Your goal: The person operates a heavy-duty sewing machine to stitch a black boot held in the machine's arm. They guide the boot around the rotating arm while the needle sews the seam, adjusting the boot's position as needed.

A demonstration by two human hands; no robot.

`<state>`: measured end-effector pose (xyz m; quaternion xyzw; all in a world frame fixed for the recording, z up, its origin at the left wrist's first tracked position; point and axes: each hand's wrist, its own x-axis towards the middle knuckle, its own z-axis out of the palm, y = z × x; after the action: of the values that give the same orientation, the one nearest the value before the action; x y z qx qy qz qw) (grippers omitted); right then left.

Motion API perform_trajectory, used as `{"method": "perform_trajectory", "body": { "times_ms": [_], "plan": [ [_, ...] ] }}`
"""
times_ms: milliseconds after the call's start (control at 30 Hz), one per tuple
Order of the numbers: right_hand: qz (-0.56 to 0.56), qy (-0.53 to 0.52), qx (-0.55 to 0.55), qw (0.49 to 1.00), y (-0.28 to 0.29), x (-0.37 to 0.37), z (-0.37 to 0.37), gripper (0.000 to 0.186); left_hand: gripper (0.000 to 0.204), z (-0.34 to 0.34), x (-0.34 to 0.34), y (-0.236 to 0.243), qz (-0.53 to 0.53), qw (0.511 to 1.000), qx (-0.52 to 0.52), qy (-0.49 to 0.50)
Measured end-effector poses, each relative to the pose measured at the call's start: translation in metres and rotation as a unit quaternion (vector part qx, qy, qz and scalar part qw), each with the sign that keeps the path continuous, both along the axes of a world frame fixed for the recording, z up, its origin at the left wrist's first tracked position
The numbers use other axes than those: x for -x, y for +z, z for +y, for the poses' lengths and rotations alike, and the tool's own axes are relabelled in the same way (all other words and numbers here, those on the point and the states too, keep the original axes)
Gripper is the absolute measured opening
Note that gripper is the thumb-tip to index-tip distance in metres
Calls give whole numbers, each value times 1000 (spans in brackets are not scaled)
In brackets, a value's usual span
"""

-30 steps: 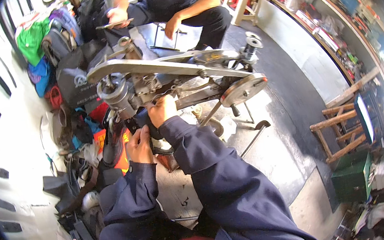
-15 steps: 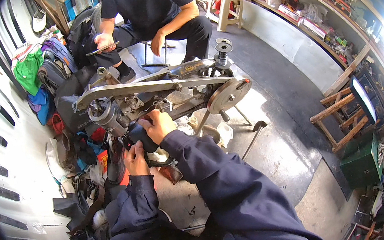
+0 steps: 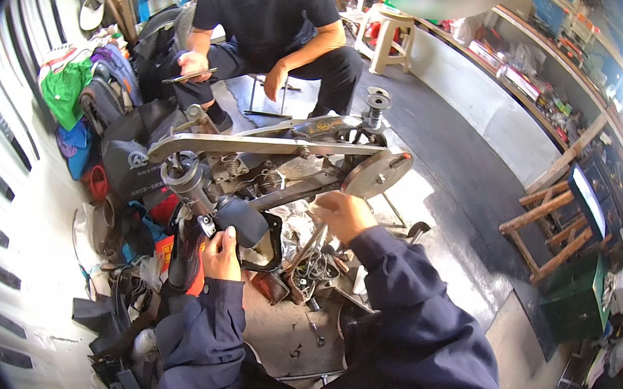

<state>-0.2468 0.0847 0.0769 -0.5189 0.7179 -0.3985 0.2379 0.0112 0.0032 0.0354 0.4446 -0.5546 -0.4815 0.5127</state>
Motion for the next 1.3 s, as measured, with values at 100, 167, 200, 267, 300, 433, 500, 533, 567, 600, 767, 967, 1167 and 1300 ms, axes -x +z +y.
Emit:
{"method": "perform_trajectory", "body": {
  "times_ms": [100,167,200,267,300,433,500,533,567,600,767,967,1167,1300],
  "plan": [
    [54,-7,-4,999,-11,29,17,29,39,0,-3,-4,1,1000,-4,0],
    [79,-35,-33,996,-17,46,28,29,40,-3,-3,-11,-12,1000,3,12],
    [100,-52,-63,992,-19,55,33,30,40,-4,-2,-14,-12,1000,8,15],
    [126,-100,-120,980,-24,69,38,36,39,-6,-2,-21,-22,999,20,22],
    [143,-122,-130,974,-27,76,40,40,37,-7,-1,-23,-31,998,40,30],
    [169,-184,-144,958,-50,105,39,56,38,-8,-3,-21,-47,998,12,26],
    [151,-181,-170,957,-69,120,36,59,37,-2,-3,-14,5,1000,-22,4],
    [133,-177,-182,958,-80,126,32,58,34,-1,-3,-9,46,999,-10,-11],
    [132,-165,-179,961,-92,130,29,57,32,1,-3,-5,27,999,19,6],
    [114,-167,-182,962,-103,133,26,57,30,2,-3,0,18,999,45,18],
    [191,-115,-87,971,-135,122,9,32,32,5,-10,11,29,999,-28,-13],
    [56,-152,-133,978,-111,99,11,32,34,-1,-8,-2,64,996,-39,-43],
    [59,-155,-108,980,-105,89,10,20,35,-3,-5,-10,73,994,-55,-52],
    [33,-164,-114,979,-102,87,12,18,35,-2,-5,-12,57,998,-6,-20]
  ]
}}
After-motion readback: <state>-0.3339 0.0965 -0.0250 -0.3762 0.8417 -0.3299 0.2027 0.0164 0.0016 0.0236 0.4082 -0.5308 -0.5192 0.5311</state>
